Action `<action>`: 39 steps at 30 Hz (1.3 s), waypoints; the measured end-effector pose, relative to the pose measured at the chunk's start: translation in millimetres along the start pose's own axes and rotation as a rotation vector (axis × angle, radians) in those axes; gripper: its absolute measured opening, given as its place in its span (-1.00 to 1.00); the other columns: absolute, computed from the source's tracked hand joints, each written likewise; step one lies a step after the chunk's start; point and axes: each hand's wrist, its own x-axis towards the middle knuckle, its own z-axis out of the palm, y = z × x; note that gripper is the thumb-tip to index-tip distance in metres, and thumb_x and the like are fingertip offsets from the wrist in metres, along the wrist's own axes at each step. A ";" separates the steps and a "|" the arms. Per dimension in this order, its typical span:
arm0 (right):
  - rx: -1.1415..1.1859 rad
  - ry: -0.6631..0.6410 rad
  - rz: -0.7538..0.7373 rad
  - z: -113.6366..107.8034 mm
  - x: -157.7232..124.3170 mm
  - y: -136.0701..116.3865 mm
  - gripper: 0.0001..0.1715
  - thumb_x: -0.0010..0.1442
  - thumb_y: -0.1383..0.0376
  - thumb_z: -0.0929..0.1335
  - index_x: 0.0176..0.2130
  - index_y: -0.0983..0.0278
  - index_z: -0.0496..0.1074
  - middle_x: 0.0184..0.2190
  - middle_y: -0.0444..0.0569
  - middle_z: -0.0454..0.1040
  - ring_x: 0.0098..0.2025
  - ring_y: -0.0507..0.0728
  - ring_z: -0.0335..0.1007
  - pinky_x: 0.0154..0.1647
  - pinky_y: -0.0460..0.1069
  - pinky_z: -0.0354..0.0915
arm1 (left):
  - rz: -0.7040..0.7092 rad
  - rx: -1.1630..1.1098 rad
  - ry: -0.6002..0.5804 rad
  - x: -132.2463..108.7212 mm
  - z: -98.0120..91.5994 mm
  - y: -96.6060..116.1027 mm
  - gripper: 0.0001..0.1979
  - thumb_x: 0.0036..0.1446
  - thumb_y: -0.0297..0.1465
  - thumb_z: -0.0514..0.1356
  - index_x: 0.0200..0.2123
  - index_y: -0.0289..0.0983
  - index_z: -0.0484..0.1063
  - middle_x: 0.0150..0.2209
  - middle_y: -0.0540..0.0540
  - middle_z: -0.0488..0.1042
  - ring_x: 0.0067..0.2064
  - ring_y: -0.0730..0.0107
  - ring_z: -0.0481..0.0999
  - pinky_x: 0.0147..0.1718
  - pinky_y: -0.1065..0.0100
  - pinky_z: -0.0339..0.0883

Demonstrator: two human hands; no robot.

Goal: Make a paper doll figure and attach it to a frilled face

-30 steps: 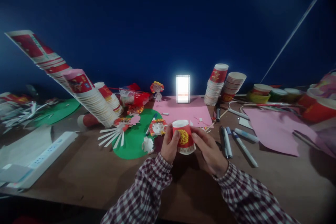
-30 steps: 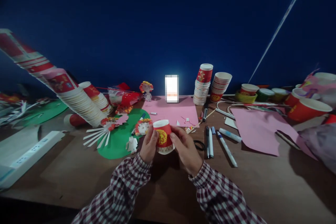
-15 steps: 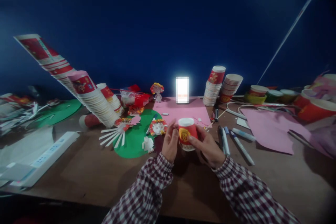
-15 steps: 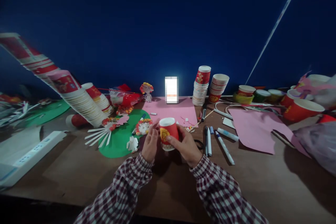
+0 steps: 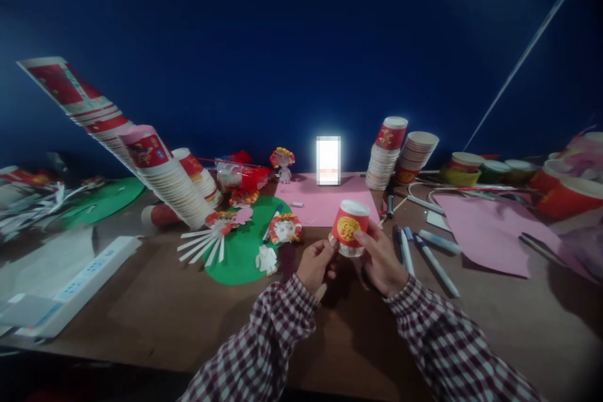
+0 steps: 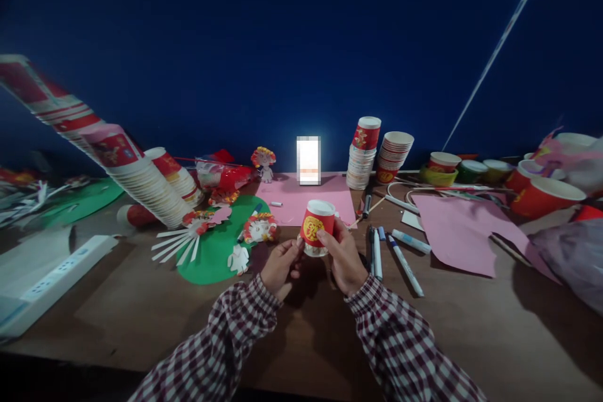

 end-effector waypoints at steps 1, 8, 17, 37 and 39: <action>0.004 -0.004 0.006 0.1 0.2 0.4 -0.47 -0.07 0.17 0.48 -0.08 0.22 0.39 -0.25 -0.03 0.53 -0.23 0.15 0.44 -0.29 0.00 0.35 | -0.003 -0.006 -0.004 0.0 0.0 0.1 -0.45 -0.33 0.00 0.37 -0.55 -0.33 0.26 -0.66 0.12 0.23 -0.70 0.72 0.11 -0.79 0.63 -0.10; 0.052 0.032 0.040 1.5 5.1 2.2 -0.55 -0.09 0.12 0.49 -0.21 0.23 0.40 -0.35 -0.07 0.52 -0.32 0.12 0.45 -0.39 -0.03 0.36 | 0.023 -0.058 -0.036 -1.2 0.4 5.1 -0.49 -0.30 -0.07 0.39 -0.52 -0.35 0.30 -0.63 0.08 0.26 -0.65 0.71 0.15 -0.74 0.62 -0.03; 0.058 0.103 0.034 6.7 4.1 -0.5 -0.57 -0.07 0.08 0.47 -0.24 0.22 0.35 -0.44 -0.12 0.46 -0.52 0.04 0.37 -0.60 -0.08 0.28 | 0.046 -0.056 -0.099 -9.5 14.8 -4.5 -0.49 -0.18 -0.02 0.32 -0.37 -0.36 0.39 -0.51 -0.01 0.39 -0.56 0.56 0.33 -0.62 0.48 0.30; 0.108 0.202 0.030 3.0 5.2 3.8 -0.55 -0.09 0.14 0.50 -0.25 0.25 0.32 -0.49 -0.19 0.41 -0.54 -0.01 0.33 -0.54 -0.09 0.29 | 0.105 0.072 -0.100 -12.1 22.6 -17.9 -0.56 -0.23 -0.13 0.38 -0.48 -0.39 0.40 -0.67 0.04 0.34 -0.66 0.62 0.26 -0.66 0.53 0.20; 0.121 0.195 0.040 3.6 5.0 2.3 -0.56 -0.09 0.13 0.50 -0.27 0.25 0.32 -0.51 -0.19 0.41 -0.55 -0.01 0.33 -0.55 -0.10 0.28 | 0.096 0.070 -0.123 -13.5 21.2 -17.3 -0.56 -0.21 -0.12 0.37 -0.50 -0.39 0.38 -0.67 0.04 0.34 -0.66 0.62 0.27 -0.65 0.53 0.22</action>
